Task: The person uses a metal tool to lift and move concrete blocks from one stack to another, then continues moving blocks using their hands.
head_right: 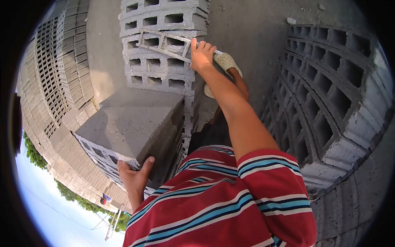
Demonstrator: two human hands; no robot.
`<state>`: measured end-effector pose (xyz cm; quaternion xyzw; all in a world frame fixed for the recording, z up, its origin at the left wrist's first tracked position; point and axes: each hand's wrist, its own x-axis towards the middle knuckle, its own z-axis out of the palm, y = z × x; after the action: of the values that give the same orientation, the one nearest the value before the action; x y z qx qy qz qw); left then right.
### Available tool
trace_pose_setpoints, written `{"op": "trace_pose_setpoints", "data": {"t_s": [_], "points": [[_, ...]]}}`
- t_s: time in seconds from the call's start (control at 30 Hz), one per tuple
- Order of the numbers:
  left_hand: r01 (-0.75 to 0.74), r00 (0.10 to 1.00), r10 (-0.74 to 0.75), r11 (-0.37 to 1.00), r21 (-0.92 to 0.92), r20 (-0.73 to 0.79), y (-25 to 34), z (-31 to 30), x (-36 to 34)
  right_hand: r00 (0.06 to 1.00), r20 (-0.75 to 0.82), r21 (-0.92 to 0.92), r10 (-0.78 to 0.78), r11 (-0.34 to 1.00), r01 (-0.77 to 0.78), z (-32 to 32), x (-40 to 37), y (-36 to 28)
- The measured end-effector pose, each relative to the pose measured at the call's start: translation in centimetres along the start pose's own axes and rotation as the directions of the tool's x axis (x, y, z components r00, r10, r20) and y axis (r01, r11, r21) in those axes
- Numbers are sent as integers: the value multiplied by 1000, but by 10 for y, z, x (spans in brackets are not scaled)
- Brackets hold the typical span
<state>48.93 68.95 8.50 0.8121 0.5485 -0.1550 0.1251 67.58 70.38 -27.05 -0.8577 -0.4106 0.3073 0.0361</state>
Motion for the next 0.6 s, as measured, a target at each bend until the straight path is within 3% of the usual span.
{"op": "trace_pose_setpoints", "data": {"t_s": [0.13,0.2,0.33,0.4,0.5,0.6], "points": [[67,997,-69,996,61,27,-7,0,-3,993,114,379,14,924,-56,-35,-15,-7],[39,999,-39,999,25,15,-13,8,-5,937,345,595,-55,785,-173,-54,-24,-5],[113,993,-112,991,-69,21,-7,5,-4,894,388,803,-224,558,-208,-95,-83,0],[74,996,-77,994,-75,-39,-7,8,-5,964,118,807,-238,589,46,-63,-107,0],[38,993,-49,994,-100,-110,-7,7,-6,956,83,821,-281,564,94,-80,-136,11],[33,991,-37,999,-34,-126,-10,8,-8,964,59,767,-258,630,121,-84,-152,21]]}}
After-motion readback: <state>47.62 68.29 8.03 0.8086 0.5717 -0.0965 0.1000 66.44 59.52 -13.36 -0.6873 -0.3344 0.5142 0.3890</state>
